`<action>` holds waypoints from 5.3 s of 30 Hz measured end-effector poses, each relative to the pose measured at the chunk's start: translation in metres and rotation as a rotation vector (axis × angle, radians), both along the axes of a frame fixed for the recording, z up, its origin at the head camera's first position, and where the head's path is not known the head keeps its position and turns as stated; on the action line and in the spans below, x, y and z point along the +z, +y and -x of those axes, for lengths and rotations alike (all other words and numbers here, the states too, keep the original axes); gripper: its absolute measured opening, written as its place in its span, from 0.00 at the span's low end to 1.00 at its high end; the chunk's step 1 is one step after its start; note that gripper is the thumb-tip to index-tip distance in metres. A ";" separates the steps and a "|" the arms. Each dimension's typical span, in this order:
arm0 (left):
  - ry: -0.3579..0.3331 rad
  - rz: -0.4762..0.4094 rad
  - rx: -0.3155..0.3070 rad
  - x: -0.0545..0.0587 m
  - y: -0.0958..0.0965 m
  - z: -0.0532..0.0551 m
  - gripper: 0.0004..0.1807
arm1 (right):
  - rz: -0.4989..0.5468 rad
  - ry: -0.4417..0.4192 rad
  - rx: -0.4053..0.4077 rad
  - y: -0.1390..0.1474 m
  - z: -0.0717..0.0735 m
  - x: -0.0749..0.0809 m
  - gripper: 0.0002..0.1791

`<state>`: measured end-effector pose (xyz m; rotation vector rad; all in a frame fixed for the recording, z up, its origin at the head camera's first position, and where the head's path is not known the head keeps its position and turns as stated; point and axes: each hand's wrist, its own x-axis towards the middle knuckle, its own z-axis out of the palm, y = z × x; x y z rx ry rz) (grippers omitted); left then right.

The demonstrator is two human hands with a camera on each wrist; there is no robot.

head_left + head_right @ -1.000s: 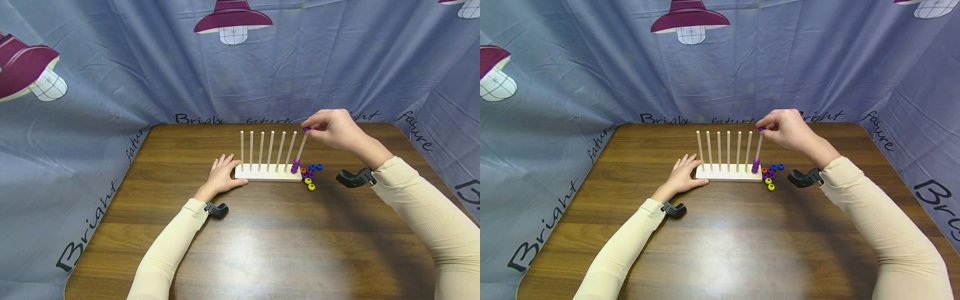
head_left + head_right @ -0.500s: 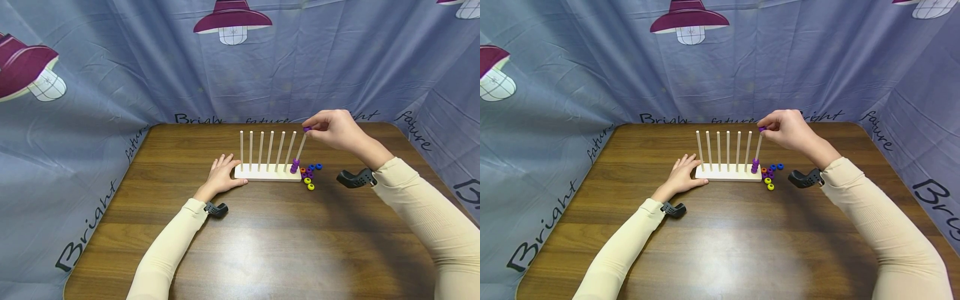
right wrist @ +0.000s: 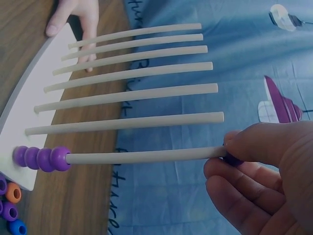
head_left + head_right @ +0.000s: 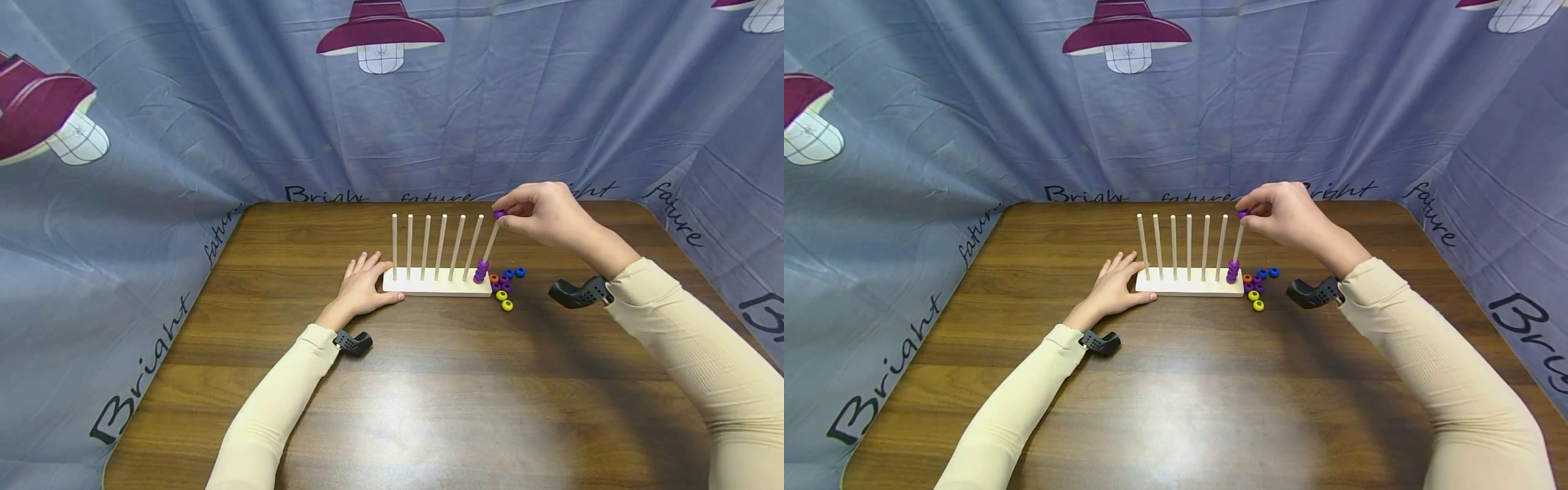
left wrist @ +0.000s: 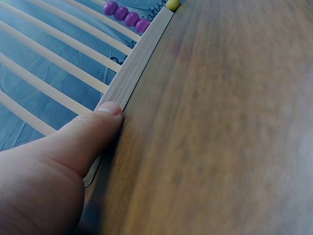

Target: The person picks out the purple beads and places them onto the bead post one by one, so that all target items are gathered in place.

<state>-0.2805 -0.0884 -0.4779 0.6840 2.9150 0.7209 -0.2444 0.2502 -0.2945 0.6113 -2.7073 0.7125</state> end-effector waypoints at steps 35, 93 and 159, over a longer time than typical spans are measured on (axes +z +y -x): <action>0.001 0.008 0.002 0.001 0.000 0.000 0.45 | 0.024 -0.013 -0.040 0.009 -0.002 -0.004 0.11; 0.004 0.018 -0.005 -0.001 0.001 0.002 0.44 | 0.122 -0.166 -0.114 0.057 -0.015 -0.156 0.13; 0.002 0.016 0.000 0.000 0.000 0.003 0.45 | 0.297 -0.130 -0.197 0.049 -0.019 -0.177 0.12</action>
